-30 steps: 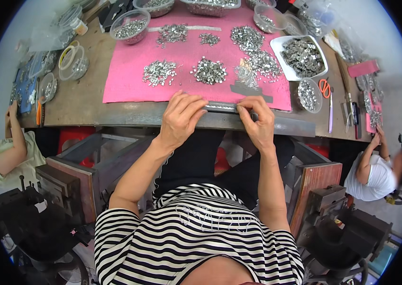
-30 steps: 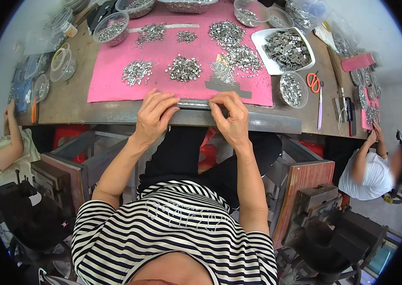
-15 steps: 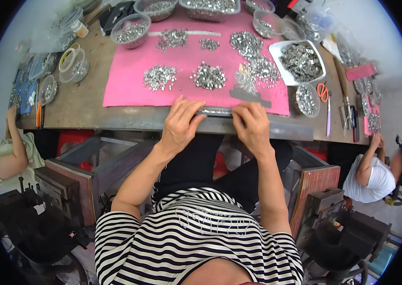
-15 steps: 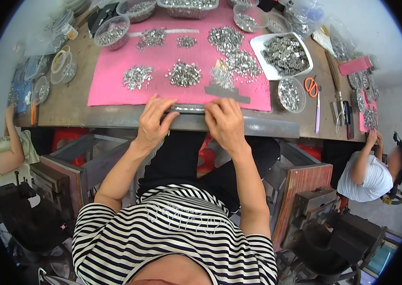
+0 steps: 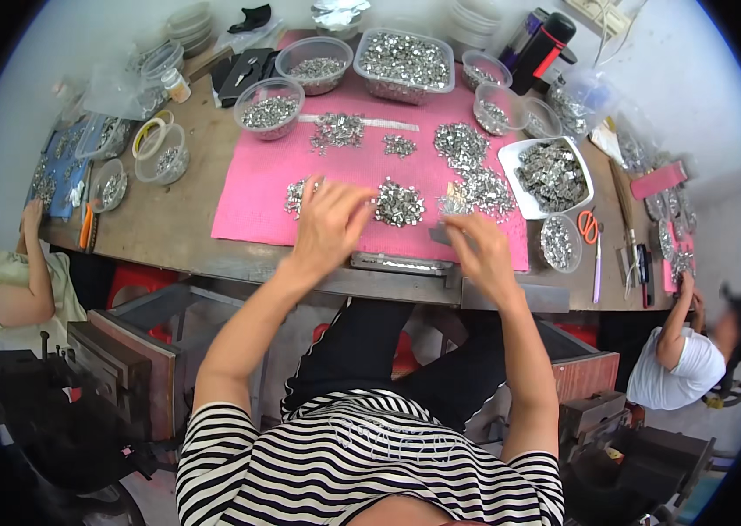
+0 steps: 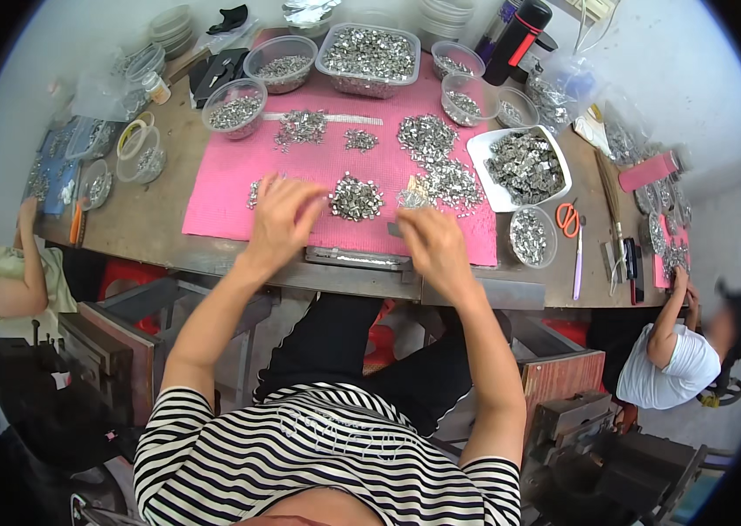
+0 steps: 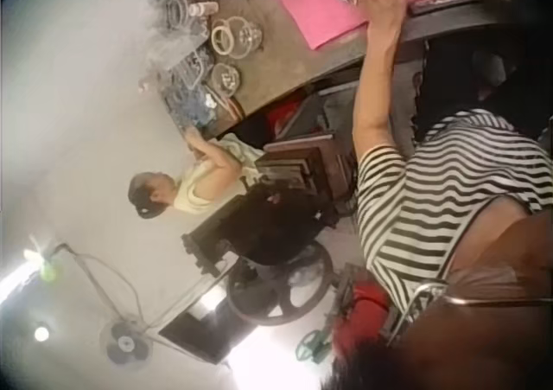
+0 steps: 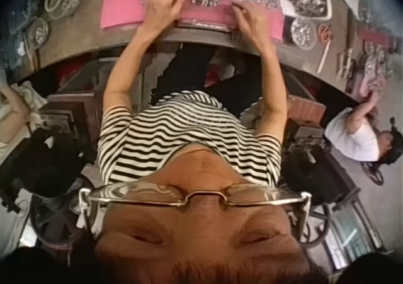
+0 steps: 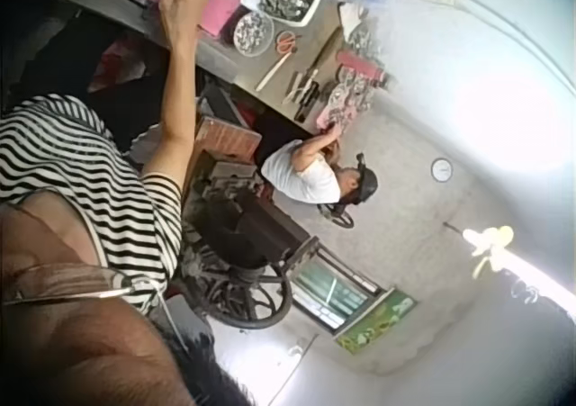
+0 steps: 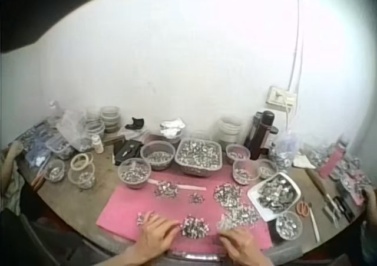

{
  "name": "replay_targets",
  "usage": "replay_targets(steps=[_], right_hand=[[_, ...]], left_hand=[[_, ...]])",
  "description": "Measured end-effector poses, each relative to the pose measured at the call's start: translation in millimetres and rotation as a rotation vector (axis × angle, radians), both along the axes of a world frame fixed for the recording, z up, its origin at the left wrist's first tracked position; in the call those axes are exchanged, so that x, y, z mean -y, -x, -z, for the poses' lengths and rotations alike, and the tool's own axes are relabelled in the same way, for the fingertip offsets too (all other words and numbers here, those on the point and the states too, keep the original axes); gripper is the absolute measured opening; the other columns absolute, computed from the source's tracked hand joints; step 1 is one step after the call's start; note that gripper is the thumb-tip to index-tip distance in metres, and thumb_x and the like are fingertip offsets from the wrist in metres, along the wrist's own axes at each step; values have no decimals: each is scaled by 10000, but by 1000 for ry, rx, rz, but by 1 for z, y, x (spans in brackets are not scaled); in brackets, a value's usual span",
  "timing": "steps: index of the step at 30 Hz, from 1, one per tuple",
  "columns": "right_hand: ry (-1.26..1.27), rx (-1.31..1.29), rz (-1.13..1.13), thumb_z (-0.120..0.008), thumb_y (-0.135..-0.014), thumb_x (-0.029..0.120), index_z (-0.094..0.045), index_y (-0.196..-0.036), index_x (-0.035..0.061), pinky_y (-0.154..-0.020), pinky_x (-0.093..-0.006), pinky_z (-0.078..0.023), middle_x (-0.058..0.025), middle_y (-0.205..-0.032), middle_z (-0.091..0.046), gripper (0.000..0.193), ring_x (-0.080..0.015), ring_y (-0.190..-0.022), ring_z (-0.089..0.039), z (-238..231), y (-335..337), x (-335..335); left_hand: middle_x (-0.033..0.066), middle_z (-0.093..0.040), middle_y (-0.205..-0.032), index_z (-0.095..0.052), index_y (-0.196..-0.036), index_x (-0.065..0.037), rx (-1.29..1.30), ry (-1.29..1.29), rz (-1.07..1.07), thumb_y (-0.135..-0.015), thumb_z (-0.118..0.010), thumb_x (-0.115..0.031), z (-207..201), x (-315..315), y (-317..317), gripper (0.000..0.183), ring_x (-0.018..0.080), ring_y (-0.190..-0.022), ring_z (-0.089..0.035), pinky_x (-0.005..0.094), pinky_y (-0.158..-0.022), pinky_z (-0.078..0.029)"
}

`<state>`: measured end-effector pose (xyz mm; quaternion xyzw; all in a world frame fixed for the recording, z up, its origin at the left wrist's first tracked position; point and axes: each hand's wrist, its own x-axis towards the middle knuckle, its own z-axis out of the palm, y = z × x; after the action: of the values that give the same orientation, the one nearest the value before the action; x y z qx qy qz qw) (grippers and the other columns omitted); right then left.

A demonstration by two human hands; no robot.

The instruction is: The person arranges small metal components into a slotted jig by hand, presses the jig using a manual wheel press machine, and fits more metal pieces into the jig at the workbench.

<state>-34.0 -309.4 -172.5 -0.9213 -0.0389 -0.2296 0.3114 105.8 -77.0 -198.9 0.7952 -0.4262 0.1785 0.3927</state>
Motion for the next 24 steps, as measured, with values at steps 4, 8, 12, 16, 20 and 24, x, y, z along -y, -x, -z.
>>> replay_targets(steps=[4, 8, 12, 16, 20, 24], right_hand=[[-5, -41, 50, -679, -908, 98, -738, -998, 27, -739, -441, -523, -172, -908, -684, 129, -357, -821, -670, 10, -86, 7], [122, -47, 132, -737, -867, 196, -725, -915, 16, -751, -472, -544, -195, -893, -706, 186, -387, -809, -695, 34, -144, 1], [176, -92, 266, -753, -857, 181, -709, -871, 4, -737, -468, -536, -201, -851, -696, 183, -374, -790, -686, 38, -154, -5], [232, -61, 257, -748, -849, 164, -707, -872, 3, -746, -477, -541, -204, -850, -689, 167, -384, -787, -685, 45, -152, 0], [167, -56, 203, -729, -849, 115, -719, -901, 1, -770, -465, -543, -195, -873, -681, 125, -376, -824, -688, 45, -144, 4], [169, -81, 217, -722, -843, 106, -719, -919, -2, -783, -490, -546, -214, -903, -666, 132, -405, -854, -678, 45, -141, 6]], left_hand=[[34, -708, -940, -733, -977, -105, 73, -40, -55, -907, -711, -184, 8, 32, -60, 108, 231, -956, -631, 452, -1003, -367], [36, -693, -907, -744, -938, -123, 31, -119, -137, -884, -736, -223, 27, 62, -87, 114, 255, -931, -619, 481, -985, -346], [65, -682, -912, -738, -901, -118, 24, -199, -192, -845, -758, -225, 30, 73, -92, 123, 279, -953, -612, 525, -973, -336], [58, -665, -915, -725, -895, -116, 91, -180, -176, -839, -764, -214, 33, 77, -93, 120, 271, -949, -607, 536, -970, -331], [58, -660, -925, -728, -906, -114, 34, -135, -147, -847, -757, -207, 35, 73, -94, 114, 272, -951, -606, 535, -974, -331], [62, -655, -922, -734, -911, -109, 16, -140, -137, -863, -749, -203, 36, 70, -95, 107, 273, -959, -608, 547, -995, -330]])
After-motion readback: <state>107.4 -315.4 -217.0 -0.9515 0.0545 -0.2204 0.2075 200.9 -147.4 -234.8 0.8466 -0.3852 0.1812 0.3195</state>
